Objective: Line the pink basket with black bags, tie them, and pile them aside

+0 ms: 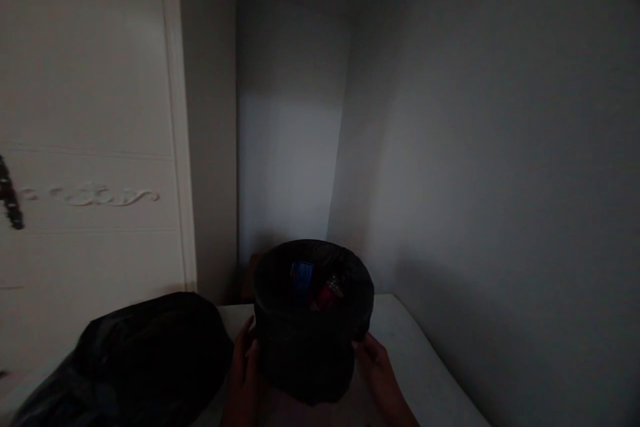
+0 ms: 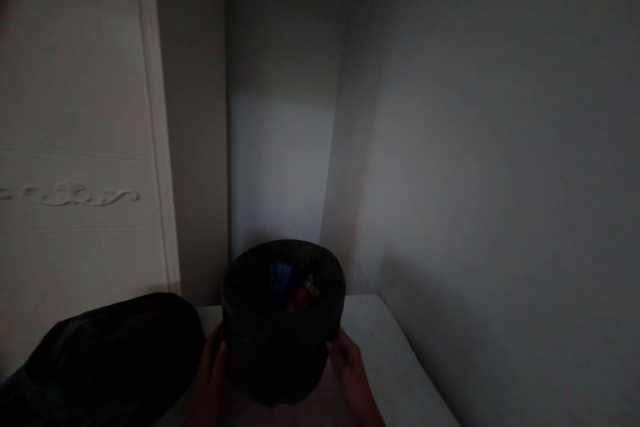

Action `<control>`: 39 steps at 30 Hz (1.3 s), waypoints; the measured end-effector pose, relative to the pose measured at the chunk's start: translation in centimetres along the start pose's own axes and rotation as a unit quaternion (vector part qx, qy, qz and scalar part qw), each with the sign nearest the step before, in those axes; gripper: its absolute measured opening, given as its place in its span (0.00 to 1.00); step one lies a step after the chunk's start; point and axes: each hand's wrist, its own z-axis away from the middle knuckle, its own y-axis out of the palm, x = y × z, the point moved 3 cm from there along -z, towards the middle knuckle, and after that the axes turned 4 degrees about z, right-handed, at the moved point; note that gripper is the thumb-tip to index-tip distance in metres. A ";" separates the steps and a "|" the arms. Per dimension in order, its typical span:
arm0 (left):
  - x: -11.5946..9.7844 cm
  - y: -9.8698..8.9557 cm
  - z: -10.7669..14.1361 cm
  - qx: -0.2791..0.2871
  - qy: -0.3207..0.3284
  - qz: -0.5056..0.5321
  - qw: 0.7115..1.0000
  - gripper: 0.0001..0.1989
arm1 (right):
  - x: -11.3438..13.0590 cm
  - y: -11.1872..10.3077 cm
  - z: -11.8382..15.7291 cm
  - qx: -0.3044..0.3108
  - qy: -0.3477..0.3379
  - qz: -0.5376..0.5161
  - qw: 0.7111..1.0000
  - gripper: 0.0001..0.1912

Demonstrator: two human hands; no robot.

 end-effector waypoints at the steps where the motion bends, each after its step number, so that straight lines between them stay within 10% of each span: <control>1: -0.3 -0.1 0.1 -0.009 0.004 0.010 1.000 0.36 | -0.3 -0.2 -0.1 -0.007 -0.001 -0.002 1.000 0.25; 39: 0.9 -0.6 0.3 -0.053 0.073 0.107 0.990 0.33 | 0.3 -0.2 0.4 -0.032 0.031 -0.061 0.997 0.20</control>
